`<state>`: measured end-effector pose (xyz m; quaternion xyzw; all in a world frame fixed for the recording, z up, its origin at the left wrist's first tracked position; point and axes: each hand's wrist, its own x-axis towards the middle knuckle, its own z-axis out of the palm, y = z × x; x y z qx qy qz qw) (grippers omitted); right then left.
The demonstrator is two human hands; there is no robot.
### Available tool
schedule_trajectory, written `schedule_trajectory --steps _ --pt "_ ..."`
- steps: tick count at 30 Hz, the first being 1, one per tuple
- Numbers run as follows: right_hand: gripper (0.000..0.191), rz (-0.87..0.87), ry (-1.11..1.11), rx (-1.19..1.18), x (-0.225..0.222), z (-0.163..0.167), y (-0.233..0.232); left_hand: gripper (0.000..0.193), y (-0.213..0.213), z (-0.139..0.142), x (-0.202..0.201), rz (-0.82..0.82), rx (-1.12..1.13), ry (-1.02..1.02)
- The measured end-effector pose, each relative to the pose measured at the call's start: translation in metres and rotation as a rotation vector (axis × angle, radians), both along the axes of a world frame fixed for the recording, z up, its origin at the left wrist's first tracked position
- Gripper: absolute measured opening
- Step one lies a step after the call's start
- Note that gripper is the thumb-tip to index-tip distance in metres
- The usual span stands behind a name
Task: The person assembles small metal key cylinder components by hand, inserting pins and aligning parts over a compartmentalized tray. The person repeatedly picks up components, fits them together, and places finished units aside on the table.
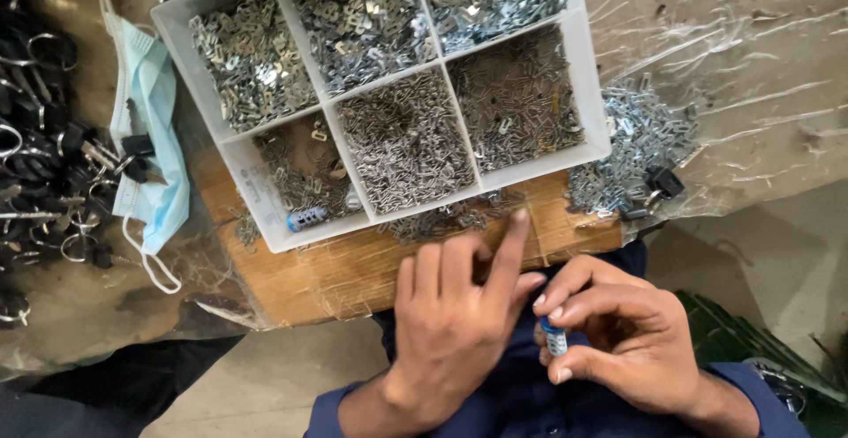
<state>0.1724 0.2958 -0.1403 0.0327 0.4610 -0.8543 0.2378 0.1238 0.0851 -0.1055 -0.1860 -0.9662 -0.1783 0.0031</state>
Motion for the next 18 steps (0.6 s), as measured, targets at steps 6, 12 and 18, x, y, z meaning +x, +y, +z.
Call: schedule_trajectory --steps 6,12,18 --pt "0.031 -0.004 -0.021 0.001 -0.001 -0.001 0.004 0.028 -0.013 -0.009 0.007 -0.034 0.115 0.12" --pt "0.034 -0.003 0.007 0.028 0.002 -0.002 0.0 0.032 -0.01 -0.007 0.008 -0.014 0.183 0.107" --pt "0.036 -0.024 0.023 0.065 0.004 0.005 -0.011 0.028 -0.025 -0.01 0.009 -0.058 0.171 0.121"
